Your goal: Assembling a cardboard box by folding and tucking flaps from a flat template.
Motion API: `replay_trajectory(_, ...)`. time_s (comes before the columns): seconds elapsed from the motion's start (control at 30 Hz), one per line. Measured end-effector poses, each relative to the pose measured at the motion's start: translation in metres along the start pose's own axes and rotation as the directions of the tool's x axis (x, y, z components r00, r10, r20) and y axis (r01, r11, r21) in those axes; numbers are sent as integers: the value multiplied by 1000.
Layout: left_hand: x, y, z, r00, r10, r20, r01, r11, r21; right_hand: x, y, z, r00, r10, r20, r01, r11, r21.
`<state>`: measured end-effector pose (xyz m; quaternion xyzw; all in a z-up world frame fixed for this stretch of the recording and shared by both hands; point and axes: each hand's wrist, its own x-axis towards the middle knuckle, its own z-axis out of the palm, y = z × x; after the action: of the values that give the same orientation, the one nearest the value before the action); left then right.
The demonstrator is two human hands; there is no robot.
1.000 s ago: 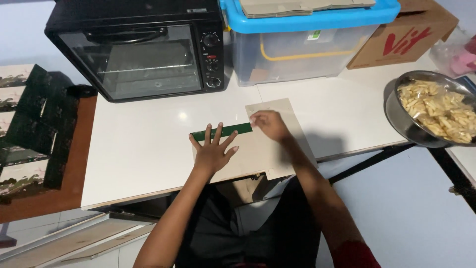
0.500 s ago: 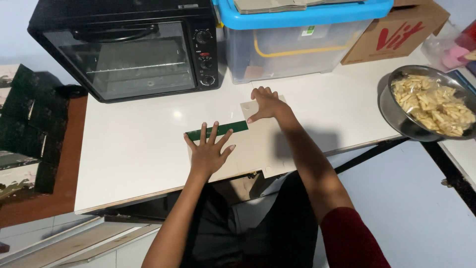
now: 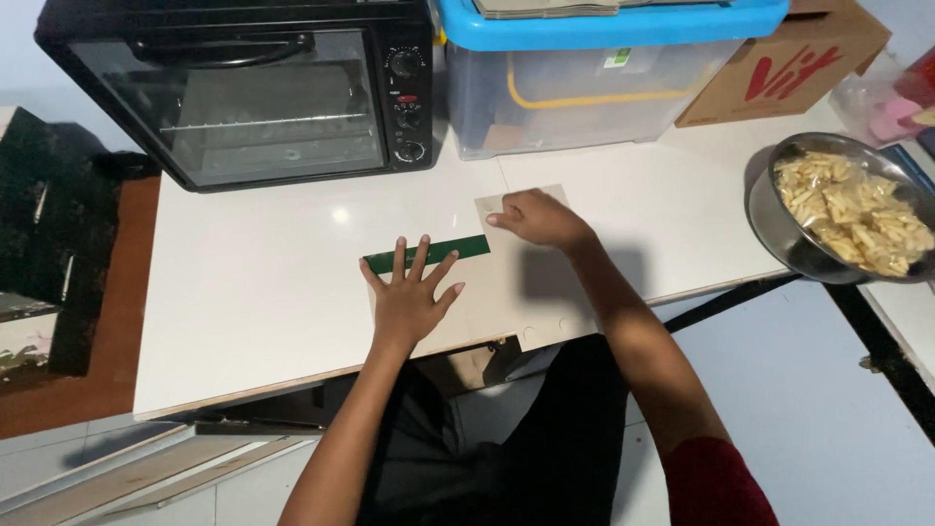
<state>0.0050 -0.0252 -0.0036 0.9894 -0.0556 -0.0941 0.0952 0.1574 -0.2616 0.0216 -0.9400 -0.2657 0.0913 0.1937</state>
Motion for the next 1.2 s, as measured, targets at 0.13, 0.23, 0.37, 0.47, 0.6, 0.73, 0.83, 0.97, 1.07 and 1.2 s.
replay_trajectory(0.13, -3, 0, -1, 1000, 8, -16, -8, 1000, -14, -5, 8, 18, 984, -55, -170, 56, 998, 4)
replay_trajectory(0.23, 0, 0, 4, 999, 4, -40, -5, 1000, -22, 9, 7, 10, 980, 19, -198, -13, 999, 33)
replay_trajectory(0.37, -1, 0, 3, 999, 2, -45, -2, 1000, -7, 49, 30, 26, 987, 82, -136, -85, 996, -14)
replay_trajectory(0.47, -1, 2, 1, 999, -15, -32, 15, 1000, -12, 68, 37, 39, 993, 80, -88, -95, 979, -179)
replay_trajectory(0.6, 0, 0, 2, 999, -8, -32, 8, 1000, -28, 58, 23, 28, 993, 43, -112, -72, 962, -265)
replay_trajectory(0.73, 1, 1, 1, 999, -9, -36, 8, 999, -46, 39, 18, 14, 957, -78, -279, 42, 990, -131)
replay_trajectory(0.83, 2, -1, 7, 997, -8, -75, 4, 999, -54, -1, -12, 7, 989, 58, -133, -70, 994, -84)
replay_trajectory(0.97, 1, -1, 8, 997, 1, -82, -5, 999, -52, -17, 21, 77, 993, 67, -93, -93, 943, -319)
replay_trajectory(1.07, -1, 1, 3, 998, 0, -70, -1, 1000, -24, -30, 18, 105, 941, -65, -332, -25, 966, -258)
replay_trajectory(1.2, 1, 0, 5, 997, -5, -71, 3, 1000, -22, -45, -8, 116, 897, -212, -387, 136, 967, -213)
